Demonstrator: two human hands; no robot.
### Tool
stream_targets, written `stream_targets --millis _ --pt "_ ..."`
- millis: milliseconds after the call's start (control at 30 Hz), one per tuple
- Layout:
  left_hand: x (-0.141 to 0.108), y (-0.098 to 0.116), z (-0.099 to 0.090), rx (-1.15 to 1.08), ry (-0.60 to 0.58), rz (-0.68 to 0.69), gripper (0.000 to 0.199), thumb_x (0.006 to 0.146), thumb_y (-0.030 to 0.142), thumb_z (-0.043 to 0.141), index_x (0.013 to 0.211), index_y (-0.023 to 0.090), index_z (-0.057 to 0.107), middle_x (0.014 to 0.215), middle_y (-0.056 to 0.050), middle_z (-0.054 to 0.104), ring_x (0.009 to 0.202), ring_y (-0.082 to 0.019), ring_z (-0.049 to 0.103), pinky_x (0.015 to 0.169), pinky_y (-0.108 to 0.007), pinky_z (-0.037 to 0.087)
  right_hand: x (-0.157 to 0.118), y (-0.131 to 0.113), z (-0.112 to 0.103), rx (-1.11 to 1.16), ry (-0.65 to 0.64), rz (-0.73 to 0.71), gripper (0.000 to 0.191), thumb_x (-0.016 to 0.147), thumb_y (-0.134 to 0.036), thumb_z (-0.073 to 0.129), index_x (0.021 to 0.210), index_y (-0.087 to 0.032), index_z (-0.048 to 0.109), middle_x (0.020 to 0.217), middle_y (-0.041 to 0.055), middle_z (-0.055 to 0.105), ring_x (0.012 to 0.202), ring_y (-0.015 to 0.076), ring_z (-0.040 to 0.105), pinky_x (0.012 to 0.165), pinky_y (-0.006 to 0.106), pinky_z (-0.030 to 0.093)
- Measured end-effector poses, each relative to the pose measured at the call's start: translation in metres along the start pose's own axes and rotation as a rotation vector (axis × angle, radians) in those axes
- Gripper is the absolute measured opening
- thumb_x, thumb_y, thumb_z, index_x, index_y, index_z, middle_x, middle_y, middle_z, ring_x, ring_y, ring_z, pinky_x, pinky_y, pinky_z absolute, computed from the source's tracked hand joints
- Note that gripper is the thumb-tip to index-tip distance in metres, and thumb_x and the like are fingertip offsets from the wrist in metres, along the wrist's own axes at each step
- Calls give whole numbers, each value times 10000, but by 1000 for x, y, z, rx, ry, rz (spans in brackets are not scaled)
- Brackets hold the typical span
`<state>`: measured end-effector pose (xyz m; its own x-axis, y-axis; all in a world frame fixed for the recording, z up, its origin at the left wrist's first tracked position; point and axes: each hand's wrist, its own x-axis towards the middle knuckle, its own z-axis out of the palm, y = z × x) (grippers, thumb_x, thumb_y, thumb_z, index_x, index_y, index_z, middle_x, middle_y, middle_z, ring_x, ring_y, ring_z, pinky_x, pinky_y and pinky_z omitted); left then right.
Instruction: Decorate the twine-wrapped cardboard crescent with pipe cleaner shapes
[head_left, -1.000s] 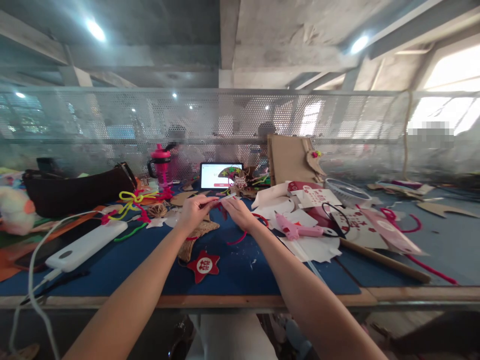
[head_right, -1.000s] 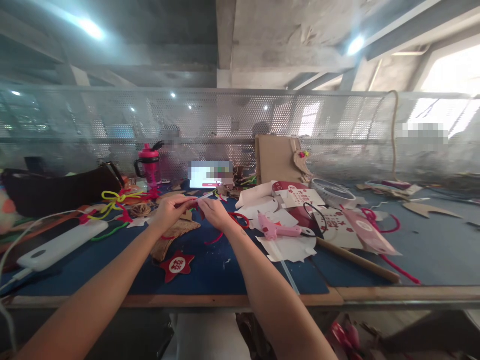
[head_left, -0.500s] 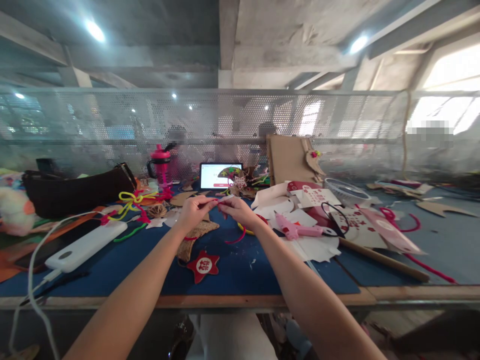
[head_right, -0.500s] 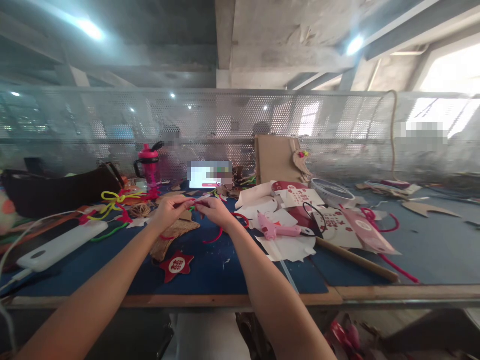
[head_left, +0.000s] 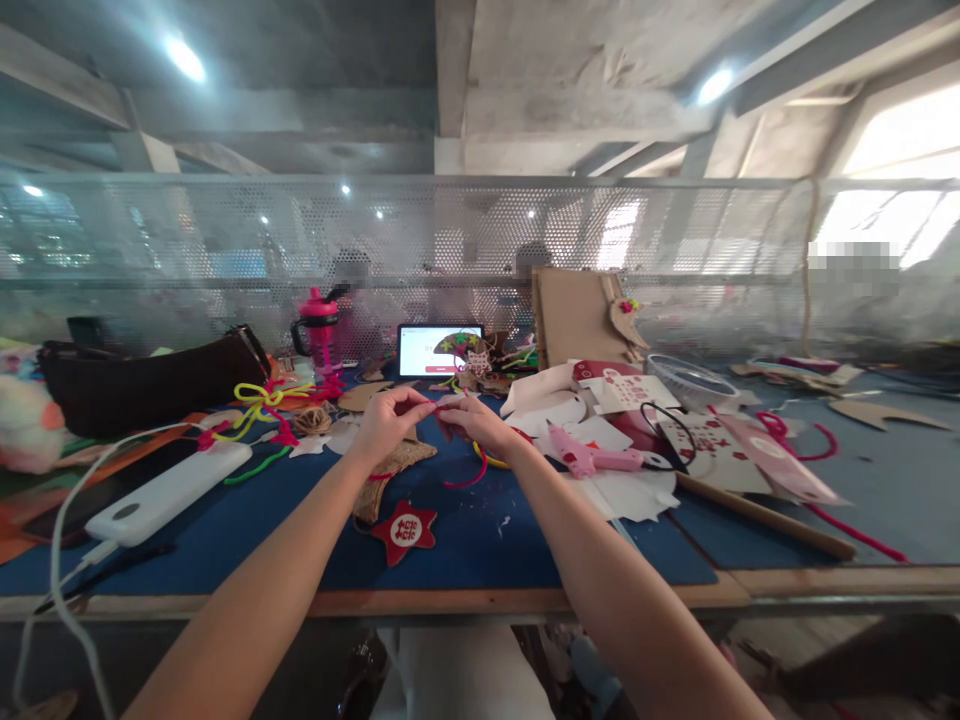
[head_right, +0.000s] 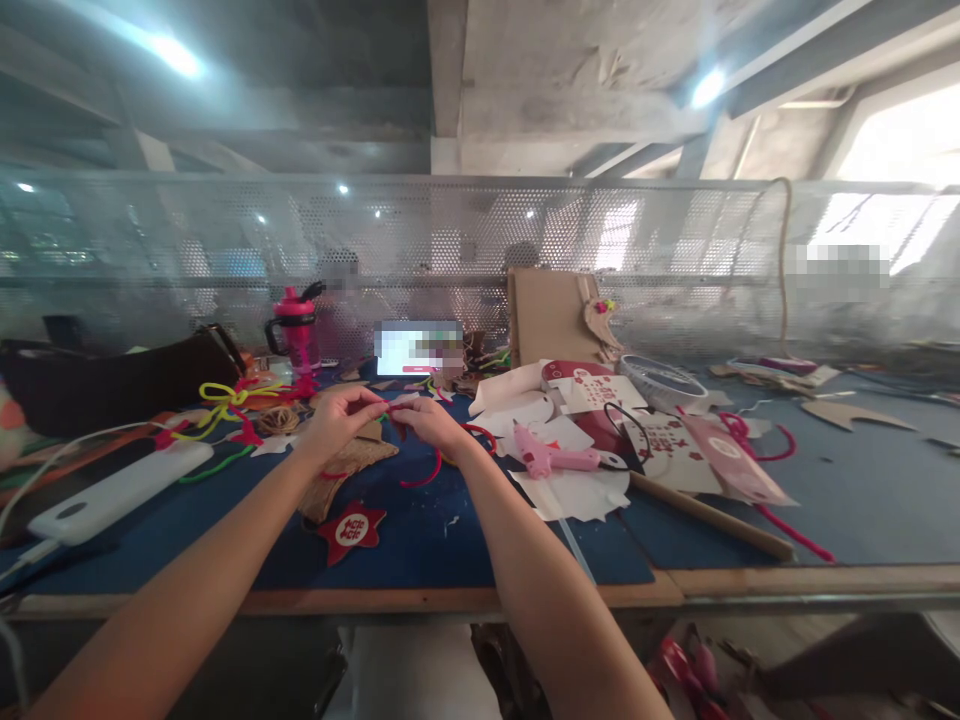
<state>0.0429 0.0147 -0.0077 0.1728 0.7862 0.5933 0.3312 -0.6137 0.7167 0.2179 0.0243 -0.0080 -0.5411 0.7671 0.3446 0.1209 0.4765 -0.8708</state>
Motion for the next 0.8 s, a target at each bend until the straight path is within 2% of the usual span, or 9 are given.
stream_targets --millis 100,233,400,500,633,800 --pt "0 -2 -1 -18 74 -26 286 701 434 679 715 149 675 630 -18 632 582 -130 530 548 -229 401 1 2 2 -42 38 -55 245 792 -367 528 844 -142 609 632 -19 509 598 99 456 568 230 335" --pt "0 -4 -1 -42 113 -30 311 724 428 659 879 165 713 624 -9 631 544 -121 515 509 -226 377 4 8 2 -110 52 -82 247 811 -364 516 840 -135 602 663 -15 517 626 102 472 611 239 349" --pt "1 -4 -2 72 115 53 239 740 389 648 794 173 734 721 -38 678 692 -163 583 627 -252 439 3 5 2 -126 51 -42 218 812 -324 496 745 -139 589 628 -17 528 610 100 467 616 238 344" --pt "1 -3 -2 161 110 92 229 759 372 631 801 174 738 677 -31 650 678 -158 573 621 -251 428 1 0 4 -143 51 0 200 798 -289 501 694 -139 583 566 -26 512 578 99 461 615 238 343" --pt "1 -3 -1 226 113 136 221 768 355 623 789 168 739 623 -20 603 633 -144 546 608 -249 414 0 -1 6 -59 51 75 199 788 -268 499 677 -135 597 510 -29 502 532 98 469 600 238 349" --pt "1 -4 -3 197 118 95 240 763 375 623 779 162 733 681 -36 642 684 -161 571 638 -259 423 -1 2 2 -50 21 83 300 826 -370 473 693 -136 605 619 11 585 581 105 487 588 237 345"
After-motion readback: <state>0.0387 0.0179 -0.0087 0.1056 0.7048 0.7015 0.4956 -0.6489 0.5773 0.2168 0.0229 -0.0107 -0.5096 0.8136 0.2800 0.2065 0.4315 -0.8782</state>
